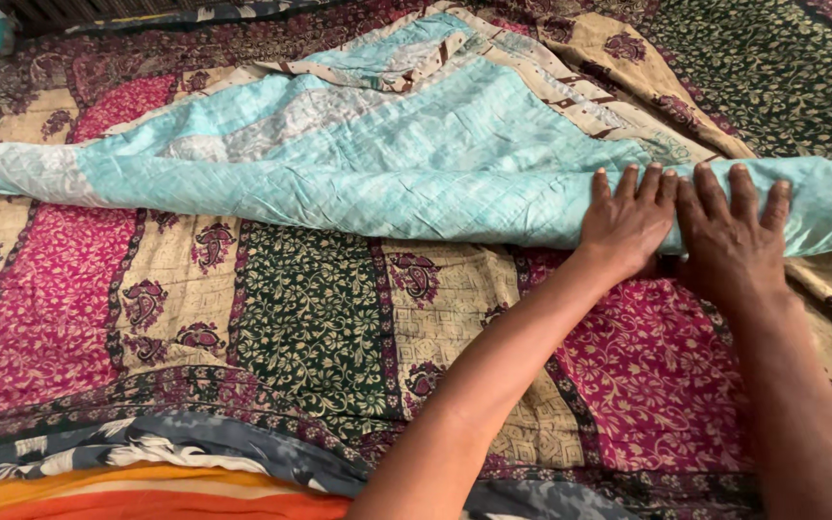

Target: The person folds a light blue patterned fabric on a bed. They smooth the fabric, fold it in half, and then roll it tightly into a cylindrical shape.

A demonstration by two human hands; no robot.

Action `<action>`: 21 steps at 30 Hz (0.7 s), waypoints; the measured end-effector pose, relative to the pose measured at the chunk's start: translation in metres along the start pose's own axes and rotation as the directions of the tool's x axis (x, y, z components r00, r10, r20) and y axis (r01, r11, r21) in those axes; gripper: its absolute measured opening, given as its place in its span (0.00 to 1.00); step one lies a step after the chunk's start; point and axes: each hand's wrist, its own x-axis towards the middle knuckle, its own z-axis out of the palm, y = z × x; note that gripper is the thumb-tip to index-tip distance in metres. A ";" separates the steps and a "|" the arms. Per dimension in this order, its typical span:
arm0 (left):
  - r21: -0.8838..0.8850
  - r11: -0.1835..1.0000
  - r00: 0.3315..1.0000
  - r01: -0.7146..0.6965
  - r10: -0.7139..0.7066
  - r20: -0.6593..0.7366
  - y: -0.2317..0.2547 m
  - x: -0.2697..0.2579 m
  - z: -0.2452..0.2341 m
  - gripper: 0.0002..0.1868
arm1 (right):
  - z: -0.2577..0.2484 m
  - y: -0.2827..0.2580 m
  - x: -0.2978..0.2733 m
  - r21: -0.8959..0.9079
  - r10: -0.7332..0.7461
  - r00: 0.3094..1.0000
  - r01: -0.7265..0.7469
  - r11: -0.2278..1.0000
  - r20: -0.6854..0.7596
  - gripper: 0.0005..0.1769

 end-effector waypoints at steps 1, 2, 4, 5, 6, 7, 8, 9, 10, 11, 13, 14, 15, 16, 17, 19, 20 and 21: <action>0.018 1.000 0.997 -0.024 0.022 0.074 0.001 0.001 -0.002 0.32 | 0.004 0.003 -0.002 -0.122 -0.001 1.000 0.003 0.992 0.020 0.58; 0.035 0.998 0.988 -0.051 0.046 0.150 0.003 0.001 -0.004 0.31 | 0.008 0.003 -0.005 -0.242 0.004 0.999 0.006 0.970 0.041 0.47; 0.030 0.996 0.959 -0.081 0.069 0.273 0.007 0.002 -0.010 0.29 | 0.010 0.006 -0.009 -0.309 0.017 0.999 0.000 0.951 0.051 0.35; 0.010 0.997 0.944 -0.080 0.073 0.320 0.009 0.003 -0.012 0.28 | 0.009 0.007 -0.010 -0.259 0.023 0.999 -0.012 0.966 0.040 0.33; -0.007 0.997 0.928 -0.078 0.075 0.366 0.010 0.005 -0.015 0.26 | 0.005 0.007 -0.010 -0.208 0.045 0.997 -0.031 0.978 0.066 0.36; -0.001 0.998 0.925 -0.067 0.063 0.374 0.013 0.006 -0.018 0.26 | 0.000 0.008 -0.009 -0.157 0.067 0.993 -0.052 0.986 0.092 0.40; 0.005 0.998 0.924 -0.056 0.050 0.380 0.015 0.007 -0.020 0.26 | -0.007 0.011 -0.006 -0.111 0.103 0.983 -0.087 0.990 0.154 0.48; 0.012 0.999 0.922 -0.045 0.037 0.386 0.018 0.009 -0.021 0.26 | -0.013 0.013 -0.005 -0.069 0.137 0.967 -0.125 0.990 0.217 0.56; 0.000 0.999 0.933 -0.054 0.050 0.356 0.021 0.009 -0.020 0.30 | -0.019 0.015 -0.005 -0.029 0.128 0.980 -0.125 0.992 0.150 0.59; -0.011 0.998 0.943 -0.063 0.063 0.326 0.023 0.010 -0.019 0.35 | -0.025 0.019 -0.005 0.010 0.122 0.989 -0.123 0.992 0.082 0.62; -0.023 0.996 0.957 -0.086 0.089 0.276 0.026 0.013 -0.017 0.42 | -0.031 0.026 -0.004 -0.092 0.115 0.993 -0.113 0.989 0.014 0.66; -0.031 0.994 0.960 -0.100 0.105 0.258 0.028 0.014 -0.015 0.44 | -0.032 0.030 -0.004 -0.234 0.111 0.994 -0.104 0.967 0.020 0.67; -0.038 0.993 0.963 -0.114 0.120 0.240 0.029 0.016 -0.013 0.46 | -0.033 0.035 -0.006 -0.371 0.108 0.994 -0.091 0.924 0.026 0.69; -0.055 0.993 0.961 -0.109 0.119 0.248 0.030 0.017 -0.013 0.44 | -0.034 0.041 -0.009 -0.320 0.117 0.993 -0.102 0.942 0.027 0.69; -0.072 0.992 0.959 -0.104 0.119 0.256 0.031 0.018 -0.012 0.43 | -0.036 0.048 -0.012 -0.268 0.126 0.992 -0.114 0.957 0.027 0.69; -0.085 0.992 0.950 -0.088 0.109 0.291 0.031 0.019 -0.013 0.40 | -0.037 0.059 -0.019 -0.312 0.147 0.989 -0.130 0.941 0.031 0.67; -0.080 0.994 0.943 -0.078 0.100 0.318 0.033 0.019 -0.014 0.40 | -0.038 0.063 -0.025 -0.406 0.160 0.987 -0.134 0.904 0.032 0.65; -0.075 0.995 0.935 -0.068 0.090 0.344 0.035 0.020 -0.015 0.39 | -0.037 0.066 -0.028 -0.496 0.173 0.984 -0.135 0.858 0.033 0.62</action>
